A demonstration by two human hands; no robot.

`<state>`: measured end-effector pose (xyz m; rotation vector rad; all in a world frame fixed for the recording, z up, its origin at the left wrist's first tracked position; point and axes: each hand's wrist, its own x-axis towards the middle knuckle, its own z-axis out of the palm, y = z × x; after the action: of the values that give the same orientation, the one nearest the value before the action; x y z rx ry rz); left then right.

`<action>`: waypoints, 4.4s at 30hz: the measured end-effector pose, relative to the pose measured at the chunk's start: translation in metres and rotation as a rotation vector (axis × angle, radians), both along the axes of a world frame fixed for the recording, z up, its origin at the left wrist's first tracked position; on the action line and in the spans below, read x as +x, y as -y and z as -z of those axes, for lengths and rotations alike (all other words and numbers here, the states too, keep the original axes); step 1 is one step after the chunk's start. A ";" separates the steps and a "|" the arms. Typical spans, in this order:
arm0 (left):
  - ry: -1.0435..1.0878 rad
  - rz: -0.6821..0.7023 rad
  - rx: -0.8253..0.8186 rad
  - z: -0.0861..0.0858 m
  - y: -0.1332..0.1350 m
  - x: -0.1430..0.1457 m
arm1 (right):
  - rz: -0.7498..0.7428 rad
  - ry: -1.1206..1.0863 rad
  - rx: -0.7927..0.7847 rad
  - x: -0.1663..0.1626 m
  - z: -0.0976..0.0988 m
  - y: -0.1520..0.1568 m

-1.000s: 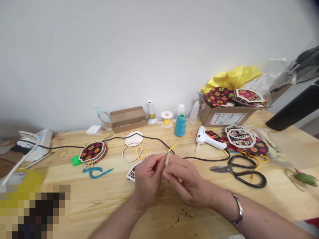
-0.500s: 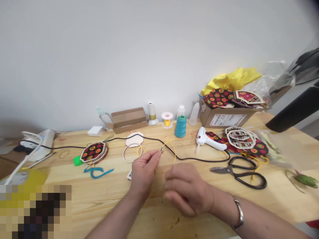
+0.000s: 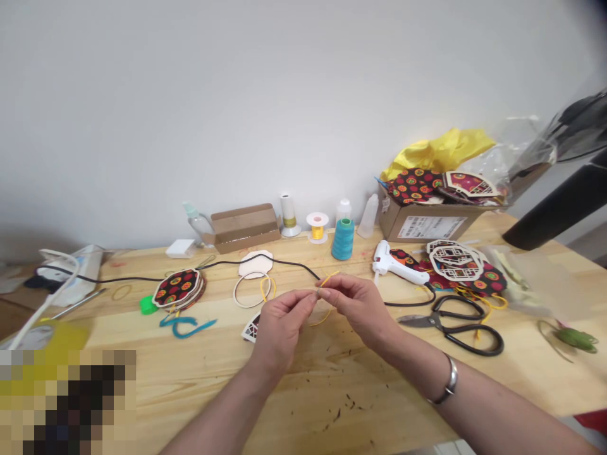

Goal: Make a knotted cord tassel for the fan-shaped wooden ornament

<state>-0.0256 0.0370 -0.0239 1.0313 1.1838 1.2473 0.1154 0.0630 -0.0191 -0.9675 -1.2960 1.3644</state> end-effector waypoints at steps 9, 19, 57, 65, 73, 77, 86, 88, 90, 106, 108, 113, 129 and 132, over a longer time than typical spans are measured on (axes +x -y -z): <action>0.094 0.104 -0.021 -0.002 -0.001 -0.002 | 0.033 0.089 0.188 0.003 -0.005 -0.002; 0.001 0.183 -0.049 -0.003 -0.002 -0.002 | 0.014 0.097 0.194 0.004 -0.005 -0.003; -0.292 0.317 -0.120 -0.011 0.002 0.002 | 0.211 -0.404 0.099 0.032 -0.030 -0.022; 0.011 0.603 -0.287 -0.011 0.005 0.000 | 0.221 -0.068 0.309 0.022 -0.023 -0.013; 0.599 0.435 -0.337 -0.007 0.002 0.003 | -0.141 0.557 0.777 0.006 -0.013 0.018; 0.570 0.342 -0.331 -0.007 0.001 0.001 | -0.236 0.661 0.844 0.003 -0.013 0.026; 0.551 0.370 -0.322 -0.009 -0.003 -0.003 | -0.255 0.822 1.008 -0.001 -0.008 0.029; 0.561 0.356 -0.320 -0.009 -0.003 -0.003 | -0.259 0.841 1.017 -0.001 -0.009 0.029; 0.576 0.335 -0.324 -0.009 -0.002 -0.002 | -0.253 0.871 1.050 -0.002 -0.011 0.030; 0.518 0.277 -0.180 -0.007 0.002 0.004 | -0.277 1.042 1.210 0.002 -0.003 0.048; 0.442 0.254 -0.113 -0.006 0.001 0.004 | -0.296 1.059 1.219 0.009 -0.004 0.051; 0.326 0.238 -0.067 -0.007 0.002 0.003 | 0.075 1.203 1.116 0.074 0.004 0.057; -0.023 0.195 -0.013 -0.006 0.005 0.002 | 0.129 1.650 0.539 0.170 0.028 0.050; -0.020 0.184 -0.036 -0.006 0.005 0.002 | 0.123 1.631 0.492 0.171 0.028 0.050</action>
<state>-0.0240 0.0319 -0.0178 1.1024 1.0963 1.0704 0.2859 0.0130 -0.0473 -1.7873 -2.4414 -0.1834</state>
